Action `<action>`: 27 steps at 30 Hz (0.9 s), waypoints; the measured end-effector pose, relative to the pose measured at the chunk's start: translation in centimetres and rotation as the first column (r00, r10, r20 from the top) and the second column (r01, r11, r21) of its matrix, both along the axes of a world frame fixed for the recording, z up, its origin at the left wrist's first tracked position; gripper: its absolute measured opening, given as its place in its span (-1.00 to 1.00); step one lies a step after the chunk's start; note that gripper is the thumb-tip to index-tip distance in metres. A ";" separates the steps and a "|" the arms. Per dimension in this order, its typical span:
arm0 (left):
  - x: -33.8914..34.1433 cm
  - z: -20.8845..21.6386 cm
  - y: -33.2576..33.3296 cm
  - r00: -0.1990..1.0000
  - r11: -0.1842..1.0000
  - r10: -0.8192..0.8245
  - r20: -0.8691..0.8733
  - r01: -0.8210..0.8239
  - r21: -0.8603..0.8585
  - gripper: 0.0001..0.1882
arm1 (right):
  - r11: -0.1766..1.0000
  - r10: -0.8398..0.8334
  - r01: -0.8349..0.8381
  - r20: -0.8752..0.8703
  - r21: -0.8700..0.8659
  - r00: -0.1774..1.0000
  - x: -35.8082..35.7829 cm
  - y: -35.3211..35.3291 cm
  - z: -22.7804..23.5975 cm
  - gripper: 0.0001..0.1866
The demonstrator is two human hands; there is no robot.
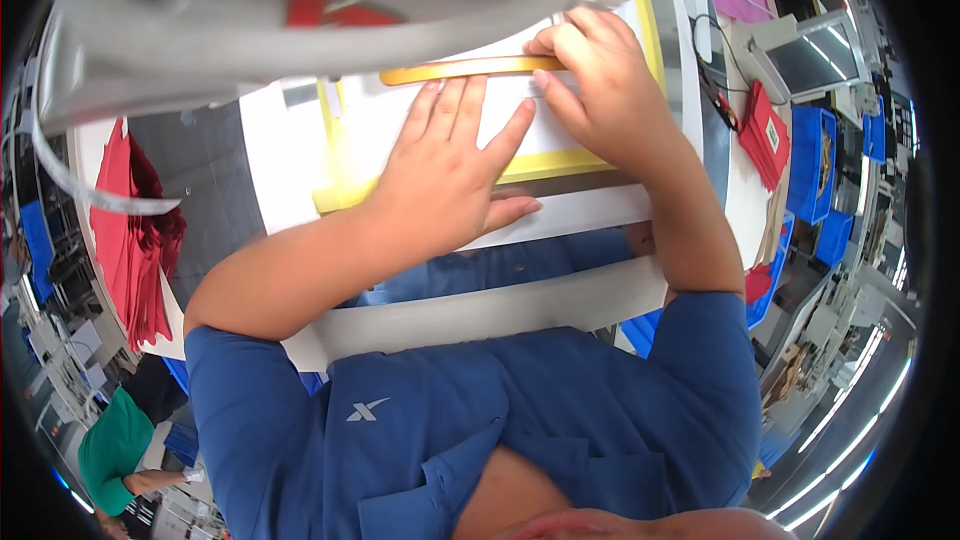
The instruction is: Aligning leather pieces and labels in a machine jig for automated assembly.
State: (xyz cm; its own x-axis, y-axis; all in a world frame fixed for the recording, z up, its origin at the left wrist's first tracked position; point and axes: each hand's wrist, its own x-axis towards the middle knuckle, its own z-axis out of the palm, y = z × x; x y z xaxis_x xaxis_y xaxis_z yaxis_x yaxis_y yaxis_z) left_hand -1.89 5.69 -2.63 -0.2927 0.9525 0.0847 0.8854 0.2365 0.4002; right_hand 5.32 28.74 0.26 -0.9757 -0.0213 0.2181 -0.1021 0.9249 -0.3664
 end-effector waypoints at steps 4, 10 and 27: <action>-0.2 -0.4 -0.1 1.000 0.999 -0.009 0.001 0.008 0.048 -0.07 | 0.989 0.138 -0.137 0.031 -0.055 0.990 -1.7 -0.6 0.0 -0.80; 0.0 -1.0 -0.6 1.000 0.999 0.001 -0.021 0.000 0.049 -0.12 | 0.966 0.252 -0.222 0.275 -0.135 0.928 -5.1 -2.3 -0.1 -0.72; -10.5 6.3 -23.2 0.634 0.680 0.729 -0.257 -0.714 0.167 -0.68 | 0.979 0.164 -0.162 0.010 -0.126 0.986 4.5 -2.2 0.3 -0.66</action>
